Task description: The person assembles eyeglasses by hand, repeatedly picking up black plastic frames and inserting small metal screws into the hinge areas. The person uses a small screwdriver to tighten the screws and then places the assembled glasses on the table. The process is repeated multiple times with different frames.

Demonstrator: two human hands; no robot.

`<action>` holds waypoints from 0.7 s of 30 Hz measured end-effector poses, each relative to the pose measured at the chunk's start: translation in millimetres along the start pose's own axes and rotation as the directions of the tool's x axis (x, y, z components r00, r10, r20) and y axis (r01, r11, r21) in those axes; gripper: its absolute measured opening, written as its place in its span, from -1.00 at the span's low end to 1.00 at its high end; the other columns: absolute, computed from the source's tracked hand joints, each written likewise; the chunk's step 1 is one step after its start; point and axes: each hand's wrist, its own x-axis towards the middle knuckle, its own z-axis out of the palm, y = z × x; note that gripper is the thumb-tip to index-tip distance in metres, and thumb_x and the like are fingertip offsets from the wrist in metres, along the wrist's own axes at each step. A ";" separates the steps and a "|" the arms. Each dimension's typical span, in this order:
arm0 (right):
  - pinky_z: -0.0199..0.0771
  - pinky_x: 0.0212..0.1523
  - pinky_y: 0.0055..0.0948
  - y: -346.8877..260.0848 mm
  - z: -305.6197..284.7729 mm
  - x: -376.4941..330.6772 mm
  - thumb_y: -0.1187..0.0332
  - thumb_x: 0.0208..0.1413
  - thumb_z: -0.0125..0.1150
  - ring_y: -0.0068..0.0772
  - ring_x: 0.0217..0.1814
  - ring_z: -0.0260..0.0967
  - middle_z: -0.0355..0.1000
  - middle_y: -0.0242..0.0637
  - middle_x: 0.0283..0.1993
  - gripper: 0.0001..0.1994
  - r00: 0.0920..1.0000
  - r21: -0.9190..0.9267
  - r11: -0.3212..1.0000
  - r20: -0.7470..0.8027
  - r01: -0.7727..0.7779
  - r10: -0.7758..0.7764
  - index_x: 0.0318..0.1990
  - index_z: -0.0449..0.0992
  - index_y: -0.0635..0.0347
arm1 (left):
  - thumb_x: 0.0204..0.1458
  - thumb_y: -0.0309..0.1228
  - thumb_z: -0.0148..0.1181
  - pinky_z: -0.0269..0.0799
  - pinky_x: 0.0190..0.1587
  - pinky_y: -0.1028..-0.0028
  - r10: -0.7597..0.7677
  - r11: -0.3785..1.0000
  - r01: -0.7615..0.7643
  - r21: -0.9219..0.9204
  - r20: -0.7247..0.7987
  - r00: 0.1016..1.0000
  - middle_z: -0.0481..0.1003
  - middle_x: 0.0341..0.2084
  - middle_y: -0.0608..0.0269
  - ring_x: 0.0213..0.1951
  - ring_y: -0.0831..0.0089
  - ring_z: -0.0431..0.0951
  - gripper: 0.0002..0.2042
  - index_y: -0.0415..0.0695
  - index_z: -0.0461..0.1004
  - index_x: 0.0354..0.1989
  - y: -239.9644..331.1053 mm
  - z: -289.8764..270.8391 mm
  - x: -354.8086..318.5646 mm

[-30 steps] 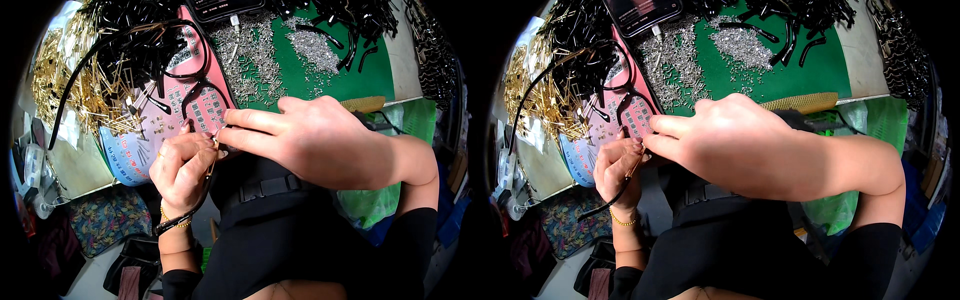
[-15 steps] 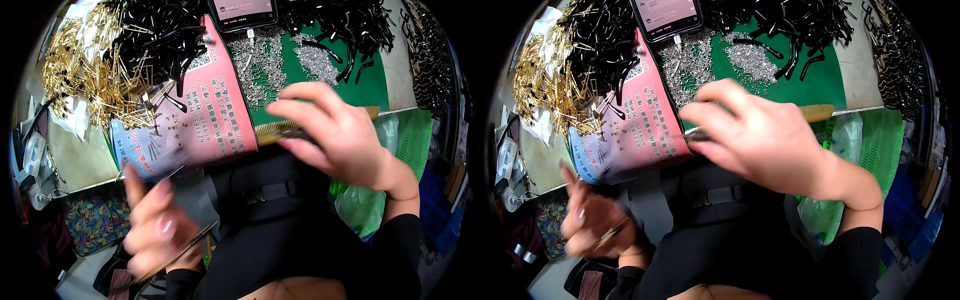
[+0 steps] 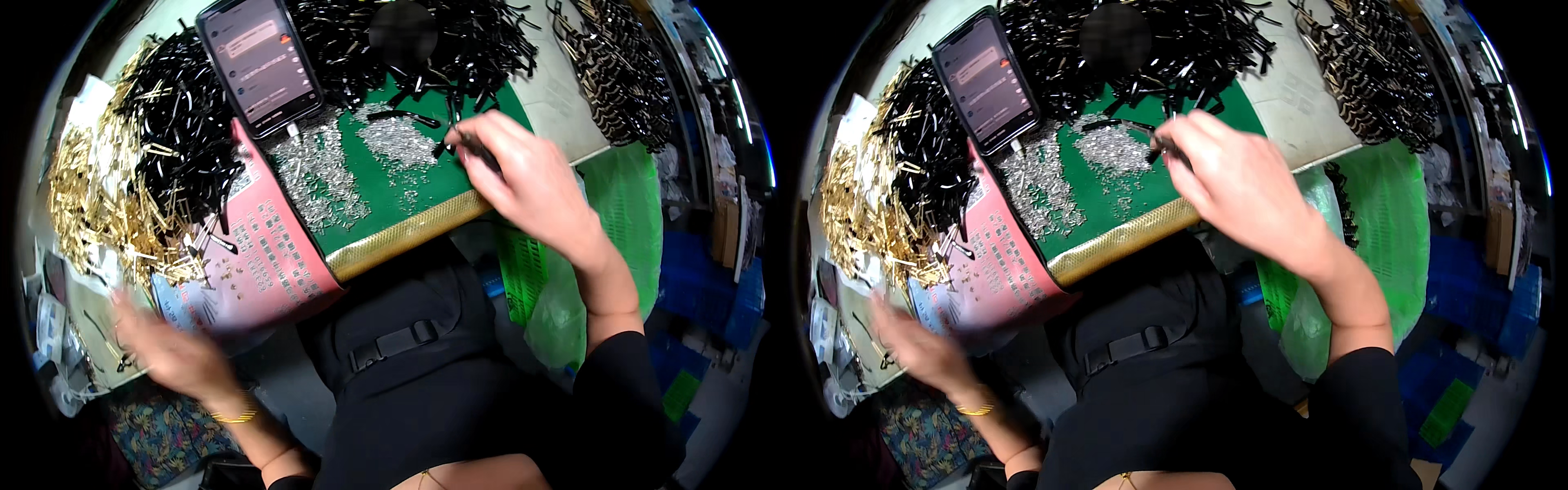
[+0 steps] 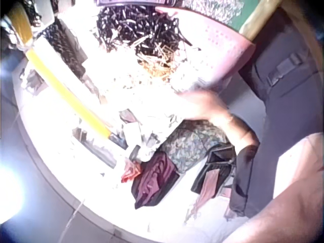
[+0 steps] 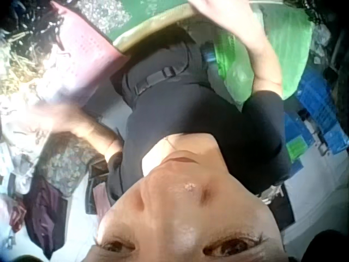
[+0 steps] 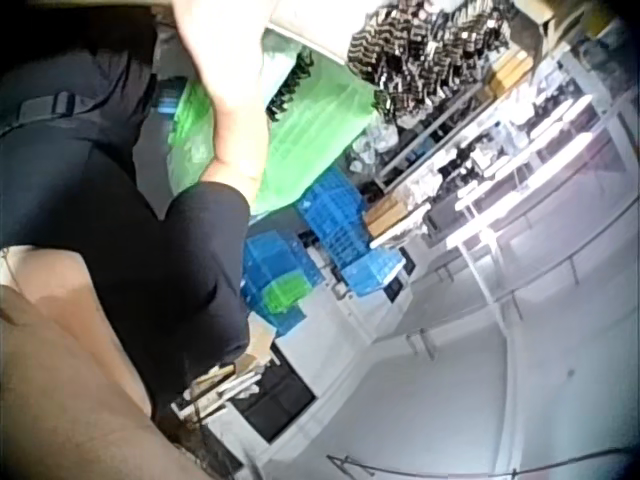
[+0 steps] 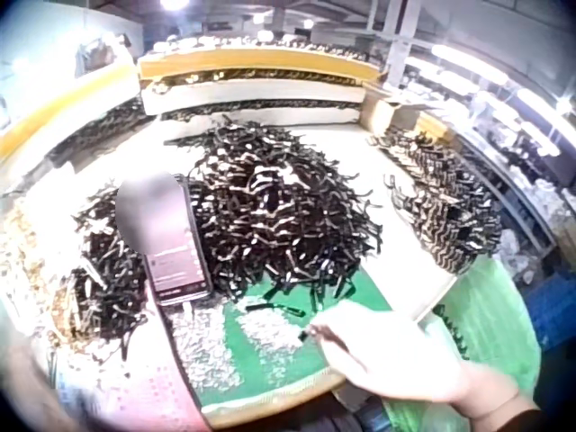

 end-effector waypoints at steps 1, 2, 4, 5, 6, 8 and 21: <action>0.51 -0.30 -0.17 3.0 1.4 10.5 0.40 0.20 0.13 -0.08 -0.30 0.52 0.45 -0.18 -0.25 -0.85 0.999 -0.057 0.998 -0.027 0.039 -0.041 -0.10 0.46 0.17 | 0.27 -0.35 0.04 0.11 0.37 0.04 0.068 0.994 -0.090 0.066 0.280 0.958 0.32 0.28 -0.18 0.32 -0.07 0.28 -0.51 -0.35 0.28 0.32 35.2 1.3 -16.1; 0.51 -0.31 -0.16 2.4 3.8 25.1 0.41 0.18 0.14 -0.06 -0.29 0.52 0.45 -0.17 -0.25 -0.83 0.995 -0.110 0.990 -0.023 0.092 -0.095 -0.09 0.44 0.17 | 0.12 -0.36 0.26 -0.11 0.46 -0.08 0.119 0.976 -0.198 0.091 0.539 0.834 0.26 0.32 -0.23 0.39 -0.14 0.19 -0.38 -0.37 0.25 0.33 69.1 -3.2 -31.3; 0.53 -0.30 -0.13 3.0 19.1 48.5 0.44 0.13 0.13 -0.03 -0.28 0.52 0.45 -0.13 -0.24 -0.78 0.982 -0.220 0.958 -0.010 0.183 -0.190 -0.07 0.39 0.18 | -0.14 -0.16 0.47 -0.16 0.47 -0.10 0.017 0.999 0.012 -0.042 0.626 0.780 0.10 0.39 -0.28 0.46 -0.19 0.00 -0.05 -0.36 0.12 0.40 113.9 8.5 -58.8; 0.53 -0.30 -0.11 6.5 22.9 52.6 0.44 0.12 0.13 -0.01 -0.27 0.52 0.46 -0.12 -0.23 -0.78 0.983 -0.282 0.942 0.042 0.183 -0.178 -0.07 0.38 0.19 | -0.15 -0.12 0.47 -0.14 0.46 -0.11 0.089 0.976 0.069 -0.206 0.671 0.736 0.13 0.37 -0.27 0.45 -0.18 0.03 -0.04 -0.37 0.13 0.38 127.0 3.5 -51.2; 0.54 -0.27 -0.11 6.6 25.7 57.1 0.44 0.12 0.13 -0.01 -0.24 0.52 0.46 -0.11 -0.21 -0.77 0.989 -0.315 0.938 0.061 0.146 -0.134 -0.05 0.38 0.19 | -0.08 -0.14 0.44 -0.07 0.45 -0.10 0.324 0.876 0.048 -0.480 0.659 0.679 0.19 0.34 -0.25 0.41 -0.21 0.10 -0.13 -0.35 0.19 0.35 126.3 0.3 -40.0; 0.54 -0.20 -0.13 2.2 23.8 62.8 0.45 0.12 0.14 0.00 -0.18 0.52 0.47 -0.10 -0.16 -0.73 0.989 -0.291 0.947 0.102 0.137 -0.111 -0.01 0.38 0.18 | 0.08 -0.13 0.27 0.01 0.42 -0.06 0.578 0.576 0.129 -0.807 0.514 0.634 0.31 0.26 -0.23 0.34 -0.20 0.25 -0.34 -0.32 0.33 0.27 116.5 -6.3 -26.2; 0.40 -0.16 -0.57 -22.2 -21.9 11.7 0.52 0.19 0.20 -0.64 -0.17 0.37 0.46 -0.38 -0.25 -0.84 0.978 0.468 0.859 0.127 -0.208 0.167 -0.10 0.51 0.33 | 0.07 -0.46 0.26 0.40 -0.13 0.23 -0.001 0.998 -0.014 0.060 0.251 0.968 0.46 -0.22 0.10 -0.15 0.12 0.45 -0.86 -0.13 0.53 -0.19 31.1 23.9 26.4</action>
